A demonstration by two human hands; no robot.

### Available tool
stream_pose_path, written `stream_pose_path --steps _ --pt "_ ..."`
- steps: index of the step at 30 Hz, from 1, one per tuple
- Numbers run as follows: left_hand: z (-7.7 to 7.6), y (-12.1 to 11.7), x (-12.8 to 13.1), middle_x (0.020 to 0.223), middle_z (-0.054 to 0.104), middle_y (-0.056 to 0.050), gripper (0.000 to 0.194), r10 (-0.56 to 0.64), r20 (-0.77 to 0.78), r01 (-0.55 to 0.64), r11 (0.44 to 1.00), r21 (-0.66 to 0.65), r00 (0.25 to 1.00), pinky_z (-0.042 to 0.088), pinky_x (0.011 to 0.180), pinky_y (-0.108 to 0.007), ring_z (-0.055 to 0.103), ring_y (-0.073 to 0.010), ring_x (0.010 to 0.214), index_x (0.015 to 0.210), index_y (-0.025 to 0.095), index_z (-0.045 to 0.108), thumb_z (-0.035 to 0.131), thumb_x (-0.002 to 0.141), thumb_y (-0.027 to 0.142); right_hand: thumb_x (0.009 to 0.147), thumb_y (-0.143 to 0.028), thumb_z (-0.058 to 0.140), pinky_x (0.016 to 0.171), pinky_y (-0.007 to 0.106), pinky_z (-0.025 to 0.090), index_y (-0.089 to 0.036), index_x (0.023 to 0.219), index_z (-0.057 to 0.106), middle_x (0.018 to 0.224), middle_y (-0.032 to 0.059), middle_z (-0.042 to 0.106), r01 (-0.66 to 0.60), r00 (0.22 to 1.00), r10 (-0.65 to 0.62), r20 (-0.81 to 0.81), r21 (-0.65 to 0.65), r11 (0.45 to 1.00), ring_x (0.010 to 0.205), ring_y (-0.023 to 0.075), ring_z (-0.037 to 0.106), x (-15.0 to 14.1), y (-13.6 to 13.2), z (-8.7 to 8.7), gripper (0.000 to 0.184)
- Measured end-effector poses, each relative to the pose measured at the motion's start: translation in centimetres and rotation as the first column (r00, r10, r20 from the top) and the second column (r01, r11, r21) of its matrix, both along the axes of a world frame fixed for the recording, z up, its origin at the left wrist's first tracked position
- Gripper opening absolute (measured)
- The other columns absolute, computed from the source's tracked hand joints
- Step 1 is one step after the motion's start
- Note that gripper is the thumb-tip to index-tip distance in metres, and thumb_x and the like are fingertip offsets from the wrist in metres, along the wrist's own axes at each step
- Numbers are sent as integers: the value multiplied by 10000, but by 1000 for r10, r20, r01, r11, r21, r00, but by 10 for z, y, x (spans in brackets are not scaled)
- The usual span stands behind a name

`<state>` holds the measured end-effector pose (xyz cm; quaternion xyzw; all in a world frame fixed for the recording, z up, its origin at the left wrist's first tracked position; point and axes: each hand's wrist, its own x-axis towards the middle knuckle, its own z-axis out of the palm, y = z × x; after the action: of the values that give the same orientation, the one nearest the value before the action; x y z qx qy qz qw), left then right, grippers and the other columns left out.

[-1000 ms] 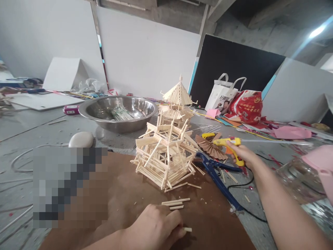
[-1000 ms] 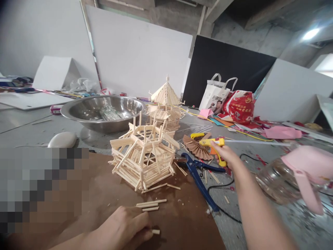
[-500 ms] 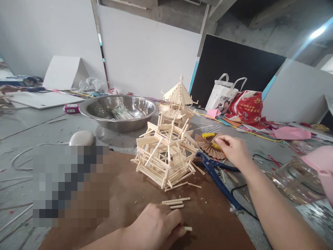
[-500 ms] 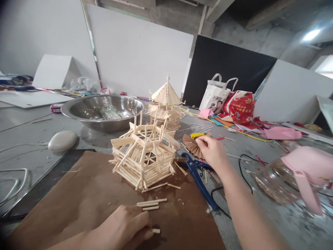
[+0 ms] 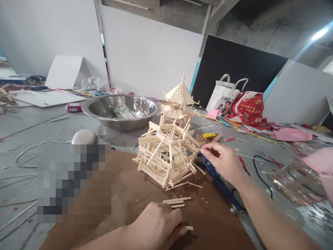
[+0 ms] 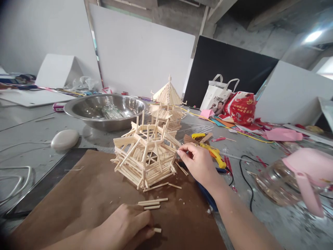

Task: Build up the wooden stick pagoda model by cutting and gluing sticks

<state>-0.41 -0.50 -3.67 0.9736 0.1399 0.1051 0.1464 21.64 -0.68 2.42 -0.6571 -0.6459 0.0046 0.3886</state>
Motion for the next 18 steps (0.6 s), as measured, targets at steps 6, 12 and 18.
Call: stream_pose_path --steps 6,12,18 --pt "1 0 0 612 600 10 176 14 -22 -14 1000 -14 1000 322 449 -186 500 -98 490 684 176 493 410 811 265 740 -301 501 579 241 417 -185 723 601 682 9 631 9 999 -9 -31 -6 1000 621 134 554 -1 1 -2 154" --pt "2 -1 0 608 597 8 184 8 -10 -8 1000 3 1000 310 433 -191 497 -96 480 670 175 482 400 813 256 736 -294 508 576 240 412 -191 730 605 696 5 637 14 1000 -14 -8 -3 1000 620 134 554 -1 1 -3 142" --pt "3 -1 1 597 594 2 202 16 -12 -16 1000 5 1000 314 432 -195 497 -100 474 672 172 488 385 822 261 742 -278 506 598 237 410 -196 720 597 698 -2 640 1 1000 -1 19 8 1000 639 132 564 -3 0 -2 125"
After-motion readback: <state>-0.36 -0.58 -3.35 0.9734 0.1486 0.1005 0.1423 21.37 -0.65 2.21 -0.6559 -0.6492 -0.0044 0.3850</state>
